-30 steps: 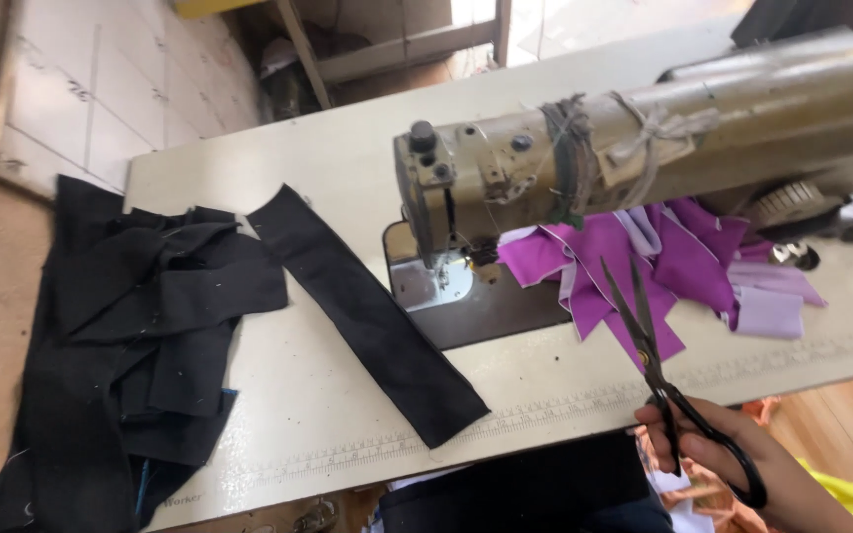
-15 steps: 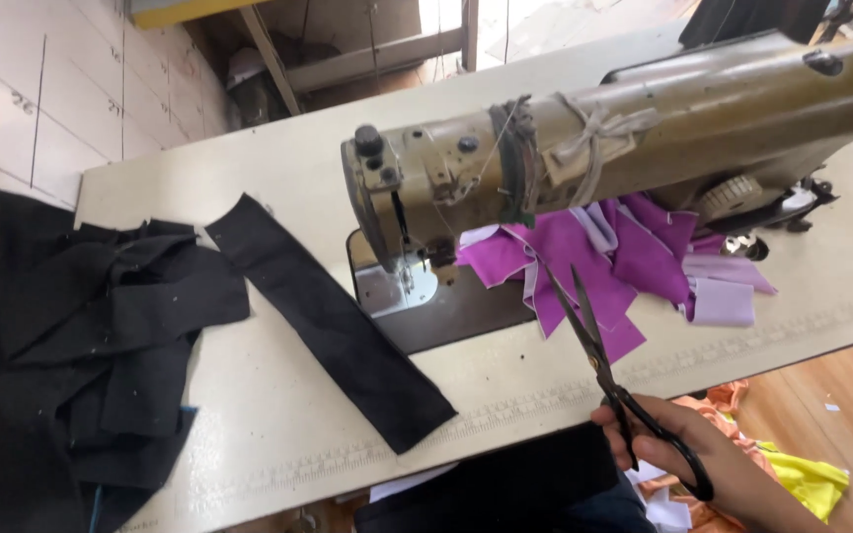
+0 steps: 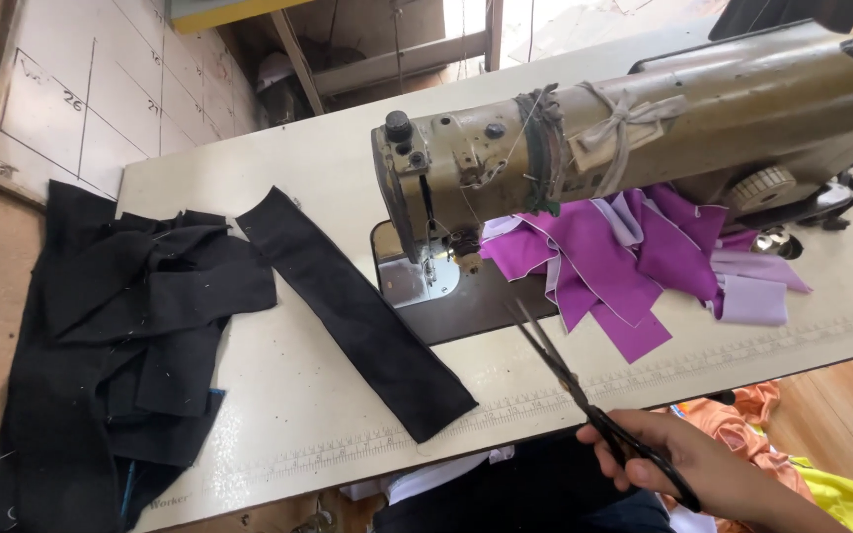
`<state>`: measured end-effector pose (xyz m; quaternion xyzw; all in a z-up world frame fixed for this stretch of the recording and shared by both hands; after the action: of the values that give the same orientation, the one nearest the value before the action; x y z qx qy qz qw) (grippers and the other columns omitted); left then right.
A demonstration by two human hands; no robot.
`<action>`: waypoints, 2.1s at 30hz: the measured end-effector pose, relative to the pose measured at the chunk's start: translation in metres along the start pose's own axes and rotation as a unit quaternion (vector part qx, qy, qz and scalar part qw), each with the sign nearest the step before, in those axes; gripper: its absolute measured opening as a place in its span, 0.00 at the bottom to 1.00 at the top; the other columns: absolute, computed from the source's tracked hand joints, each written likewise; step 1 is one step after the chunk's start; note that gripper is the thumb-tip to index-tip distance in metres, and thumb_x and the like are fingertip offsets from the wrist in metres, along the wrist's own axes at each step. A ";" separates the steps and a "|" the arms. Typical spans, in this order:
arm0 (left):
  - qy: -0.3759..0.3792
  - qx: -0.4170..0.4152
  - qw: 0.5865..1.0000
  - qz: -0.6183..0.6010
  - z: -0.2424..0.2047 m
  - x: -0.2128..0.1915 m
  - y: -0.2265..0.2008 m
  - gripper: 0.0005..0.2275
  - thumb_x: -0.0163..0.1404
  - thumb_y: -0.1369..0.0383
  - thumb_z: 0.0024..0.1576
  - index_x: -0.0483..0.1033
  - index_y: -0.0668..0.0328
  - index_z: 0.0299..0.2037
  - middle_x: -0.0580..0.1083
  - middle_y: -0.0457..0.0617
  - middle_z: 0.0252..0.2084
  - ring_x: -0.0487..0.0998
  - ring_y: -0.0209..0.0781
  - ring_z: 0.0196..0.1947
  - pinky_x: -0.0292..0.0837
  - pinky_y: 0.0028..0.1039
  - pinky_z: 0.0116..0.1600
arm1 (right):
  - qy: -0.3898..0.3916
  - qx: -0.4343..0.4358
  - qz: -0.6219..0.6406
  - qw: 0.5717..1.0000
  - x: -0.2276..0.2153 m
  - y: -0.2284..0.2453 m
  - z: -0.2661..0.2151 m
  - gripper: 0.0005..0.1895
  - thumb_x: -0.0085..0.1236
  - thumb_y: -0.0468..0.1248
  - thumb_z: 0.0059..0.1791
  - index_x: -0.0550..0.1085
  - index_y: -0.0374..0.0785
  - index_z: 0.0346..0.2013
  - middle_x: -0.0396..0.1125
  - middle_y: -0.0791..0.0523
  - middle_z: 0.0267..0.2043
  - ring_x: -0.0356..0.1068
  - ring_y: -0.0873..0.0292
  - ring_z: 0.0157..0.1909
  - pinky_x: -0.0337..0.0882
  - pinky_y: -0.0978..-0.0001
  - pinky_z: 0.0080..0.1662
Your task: Cutting long strips of black fabric using tailor scissors on a sewing table.
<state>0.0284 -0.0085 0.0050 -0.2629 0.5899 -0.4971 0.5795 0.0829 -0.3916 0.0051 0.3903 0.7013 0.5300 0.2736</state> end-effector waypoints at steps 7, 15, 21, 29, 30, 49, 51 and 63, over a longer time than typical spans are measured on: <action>-0.024 -0.079 0.997 0.004 0.003 0.001 -0.020 0.06 0.50 0.66 0.50 0.78 0.57 0.33 0.77 0.42 0.30 0.73 0.31 0.25 0.68 0.21 0.31 | -0.028 0.137 0.005 0.990 -0.002 -0.018 -0.002 0.23 0.54 0.38 0.41 0.76 0.35 0.50 0.73 0.52 0.32 0.73 0.57 0.32 0.71 0.71 0.38; -0.109 0.034 0.970 0.213 0.081 0.009 -0.054 0.15 0.49 0.61 0.54 0.71 0.63 0.45 0.72 0.50 0.42 0.72 0.46 0.44 0.68 0.33 0.46 | -0.017 0.186 0.015 0.982 -0.023 -0.068 -0.019 0.18 0.59 0.34 0.40 0.80 0.27 0.41 0.71 0.48 0.21 0.73 0.53 0.19 0.72 0.66 0.25; 0.017 0.021 0.879 0.475 0.141 0.040 0.009 0.48 0.48 0.37 0.45 0.46 0.72 0.64 0.41 0.71 0.67 0.39 0.62 0.68 0.33 0.45 0.68 | -0.017 0.269 0.058 0.961 -0.018 -0.104 -0.071 0.33 0.59 0.45 0.36 0.75 0.40 0.56 0.76 0.53 0.39 0.68 0.59 0.28 0.68 0.73 0.35; 0.026 -0.010 0.864 0.502 0.140 0.046 0.013 0.49 0.40 0.32 0.47 0.39 0.68 0.66 0.37 0.68 0.68 0.35 0.61 0.68 0.29 0.46 0.67 | -0.013 0.221 0.083 0.972 0.025 -0.058 -0.028 0.11 0.59 0.38 0.42 0.74 0.30 0.28 0.57 0.53 0.13 0.55 0.60 0.15 0.52 0.72 0.22; 0.018 -0.012 0.863 0.505 0.140 0.046 0.013 0.50 0.39 0.31 0.46 0.41 0.68 0.66 0.38 0.68 0.68 0.36 0.61 0.68 0.29 0.46 0.67 | -0.027 0.202 0.083 0.975 0.025 -0.057 -0.024 0.14 0.60 0.41 0.41 0.74 0.29 0.28 0.58 0.52 0.13 0.58 0.57 0.13 0.54 0.71 0.21; 0.009 -0.012 0.855 0.519 0.139 0.044 0.014 0.53 0.43 0.28 0.43 0.41 0.65 0.66 0.38 0.66 0.68 0.37 0.60 0.68 0.26 0.57 0.63 | -0.024 0.200 -0.024 0.979 0.029 -0.032 -0.002 0.12 0.59 0.38 0.44 0.72 0.32 0.22 0.61 0.54 0.15 0.58 0.61 0.12 0.57 0.73 0.19; 0.013 -0.014 0.855 0.518 0.139 0.044 0.015 0.53 0.43 0.28 0.43 0.40 0.66 0.66 0.38 0.66 0.68 0.36 0.61 0.68 0.26 0.57 0.63 | -0.028 0.196 -0.002 0.980 0.031 -0.029 -0.003 0.13 0.60 0.38 0.44 0.72 0.31 0.21 0.58 0.55 0.13 0.56 0.62 0.12 0.56 0.72 0.19; 0.000 -0.006 0.853 0.522 0.139 0.045 0.019 0.53 0.42 0.28 0.43 0.39 0.66 0.67 0.37 0.66 0.68 0.34 0.60 0.68 0.27 0.46 0.68 | -0.042 0.236 -0.083 0.967 0.033 -0.023 -0.007 0.11 0.57 0.37 0.44 0.78 0.31 0.22 0.61 0.53 0.04 0.60 0.62 0.07 0.62 0.73 0.17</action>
<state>0.1558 -0.0809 -0.0080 0.0802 0.6436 -0.1179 0.7520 0.0538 -0.3710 -0.0141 0.4059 0.8246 0.3080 0.2458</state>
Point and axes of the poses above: each hand's wrist, its own z-axis towards the middle knuckle, its own x-axis out of the palm, y = z × x, the point moved 3 cm from there along z, towards the middle knuckle
